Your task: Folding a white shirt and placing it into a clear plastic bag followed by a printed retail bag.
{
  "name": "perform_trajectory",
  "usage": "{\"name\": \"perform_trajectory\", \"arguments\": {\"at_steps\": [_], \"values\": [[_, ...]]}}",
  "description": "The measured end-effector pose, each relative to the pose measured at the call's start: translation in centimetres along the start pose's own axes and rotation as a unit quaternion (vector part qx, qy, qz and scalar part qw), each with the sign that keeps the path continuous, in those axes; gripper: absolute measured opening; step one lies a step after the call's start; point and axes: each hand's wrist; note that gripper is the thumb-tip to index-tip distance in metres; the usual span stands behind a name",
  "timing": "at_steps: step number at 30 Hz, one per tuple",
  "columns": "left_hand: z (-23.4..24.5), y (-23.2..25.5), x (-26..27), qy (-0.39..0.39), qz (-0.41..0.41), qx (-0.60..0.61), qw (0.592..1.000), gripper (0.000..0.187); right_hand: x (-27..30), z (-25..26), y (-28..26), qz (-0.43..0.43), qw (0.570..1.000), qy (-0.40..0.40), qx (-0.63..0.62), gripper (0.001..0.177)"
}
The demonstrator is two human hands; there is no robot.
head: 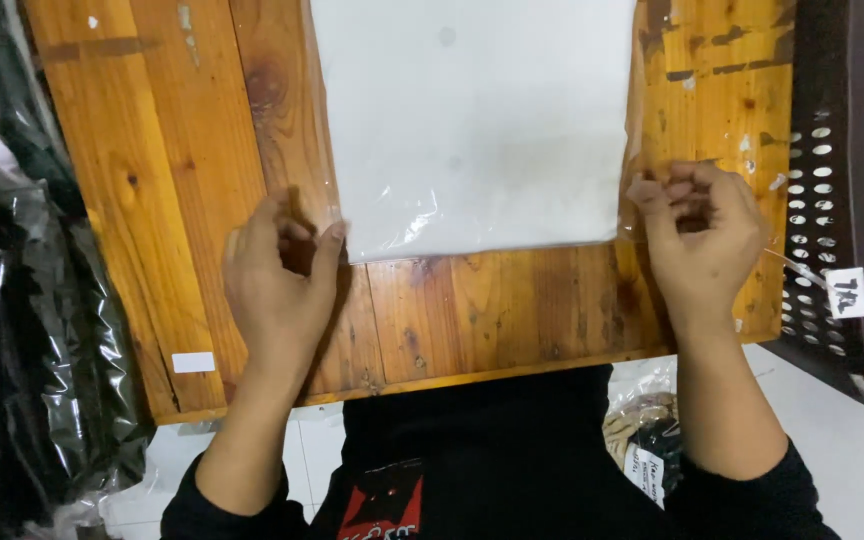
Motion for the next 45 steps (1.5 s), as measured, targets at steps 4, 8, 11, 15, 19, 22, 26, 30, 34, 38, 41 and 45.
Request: {"name": "perform_trajectory", "arguments": {"at_steps": [4,8,11,15,19,22,26,30,34,38,41,45], "values": [[0.3,1.5,0.0,0.108,-0.149,-0.009,0.983,0.042,-0.8,-0.2,-1.5,0.119,0.992,0.022,0.023,0.035],[-2.3,3.4,-1.8,-0.02,-0.21,0.102,0.972,0.073,-2.3,-2.9,0.7,0.08,0.928,-0.052,-0.361,0.069],[-4.8,3.4,-3.6,-0.055,-0.232,0.154,0.959,0.075,-3.3,-4.6,1.9,0.016,0.879,-0.112,-0.463,0.073],[-6.1,2.0,-5.2,-0.091,-0.192,0.185,0.96,0.093,-3.3,-4.5,3.3,-0.063,0.851,-0.128,-0.505,0.085],[-5.6,1.6,-5.3,-0.09,-0.19,0.304,0.929,0.085,-4.2,-4.4,2.5,-0.088,0.845,-0.123,-0.513,0.089],[-7.1,0.5,-5.3,-0.076,-0.162,0.514,0.839,0.078,-4.3,-4.0,2.2,-0.123,0.831,-0.07,-0.538,0.091],[-7.2,-1.5,-6.0,-0.021,-0.072,0.708,0.702,0.079,-4.5,-3.2,3.4,-0.074,0.774,-0.068,-0.625,0.072],[-4.1,-1.4,-6.8,0.008,0.091,0.654,0.751,0.058,-4.9,-1.5,1.4,-0.121,0.812,0.09,-0.564,0.032],[-3.6,-1.3,-6.5,-0.046,0.084,0.41,0.907,0.035,-1.7,-1.0,2.1,0.067,0.995,0.052,-0.055,0.022],[-4.1,-1.4,-7.3,-0.103,0.052,0.152,0.982,0.064,0.8,-4.4,0.7,0.273,0.947,-0.088,0.142,0.027],[-6.7,-2.5,-9.0,-0.166,0.08,0.145,0.972,0.075,2.0,-6.8,-2.4,0.3,0.94,-0.113,0.114,0.048],[-8.7,-3.5,-9.3,-0.197,0.078,0.325,0.922,0.037,2.6,-8.3,-4.6,0.292,0.926,-0.212,0.108,0.077]]}}
Point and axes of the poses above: each hand's wrist, its own x-axis away from the middle knuckle, its own z-axis out of the back of the hand, y = z × x, and after that the axes turned 12 degrees about -x, right-handed
